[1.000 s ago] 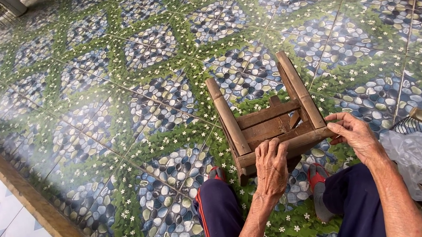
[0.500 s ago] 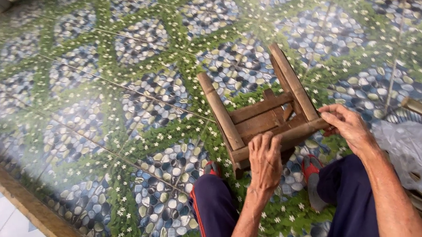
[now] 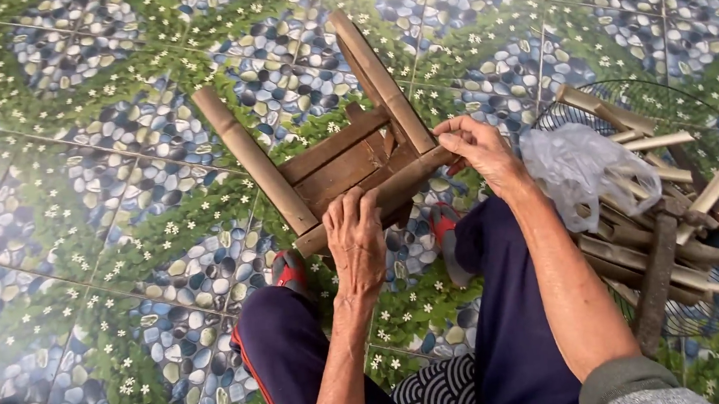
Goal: The person assembles a small bamboo stool by hand, fitting legs and crossbars into place. They repeatedly adjust and test the fit of the joints without using tools.
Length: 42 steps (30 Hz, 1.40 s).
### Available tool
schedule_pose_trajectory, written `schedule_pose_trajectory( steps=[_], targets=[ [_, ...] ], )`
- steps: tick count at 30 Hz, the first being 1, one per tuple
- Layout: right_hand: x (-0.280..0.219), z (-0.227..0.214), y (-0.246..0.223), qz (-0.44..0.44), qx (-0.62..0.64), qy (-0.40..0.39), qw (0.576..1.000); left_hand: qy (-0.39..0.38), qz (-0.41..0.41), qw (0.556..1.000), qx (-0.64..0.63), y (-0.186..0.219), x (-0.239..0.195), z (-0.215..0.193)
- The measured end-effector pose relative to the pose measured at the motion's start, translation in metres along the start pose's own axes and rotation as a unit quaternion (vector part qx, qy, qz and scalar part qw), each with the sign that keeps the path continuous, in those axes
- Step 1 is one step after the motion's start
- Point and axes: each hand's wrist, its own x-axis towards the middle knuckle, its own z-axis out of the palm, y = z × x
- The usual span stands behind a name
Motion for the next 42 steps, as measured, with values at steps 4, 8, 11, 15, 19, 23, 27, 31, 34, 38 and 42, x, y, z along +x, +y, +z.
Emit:
schedule_pose_trajectory(
  steps=[4,8,11,15,19,23,27,31,34,38,42],
  targets=[
    [-0.004,-0.003,-0.008,0.001,-0.004,-0.034,0.999,0.003,-0.007,1.0,-0.001,0.0,-0.001,0.001],
    [-0.009,-0.006,-0.014,0.018,0.006,-0.067,0.998,0.005,-0.002,1.0,0.002,-0.003,-0.002,0.004],
    [-0.007,-0.004,-0.01,0.018,0.015,-0.073,0.997,0.011,0.0,1.0,0.003,-0.002,-0.002,0.003],
    [-0.007,-0.004,-0.009,0.021,0.022,-0.068,0.997,0.011,0.001,1.0,0.004,-0.005,-0.003,0.006],
    [-0.006,-0.003,-0.01,0.025,0.024,-0.064,0.997,0.011,-0.004,1.0,0.008,-0.004,-0.003,0.006],
    [-0.007,-0.002,-0.013,0.025,0.019,-0.065,0.997,0.008,-0.008,1.0,0.009,-0.003,-0.003,0.005],
    [-0.005,-0.003,-0.009,0.027,0.024,-0.058,0.998,0.008,-0.007,1.0,0.01,-0.003,-0.003,0.005],
    [-0.004,-0.002,-0.008,0.019,0.016,-0.058,0.998,0.008,-0.007,1.0,0.016,-0.002,-0.003,0.005],
    [-0.003,-0.003,-0.007,0.021,0.016,-0.055,0.998,0.007,-0.006,1.0,0.018,-0.002,-0.002,0.004],
    [-0.004,-0.003,-0.005,0.018,0.011,-0.055,0.998,0.005,-0.007,1.0,0.02,-0.001,-0.002,0.004],
    [-0.005,-0.002,-0.006,0.021,0.014,-0.055,0.998,0.005,-0.007,1.0,0.025,0.001,-0.003,0.004]
  ],
)
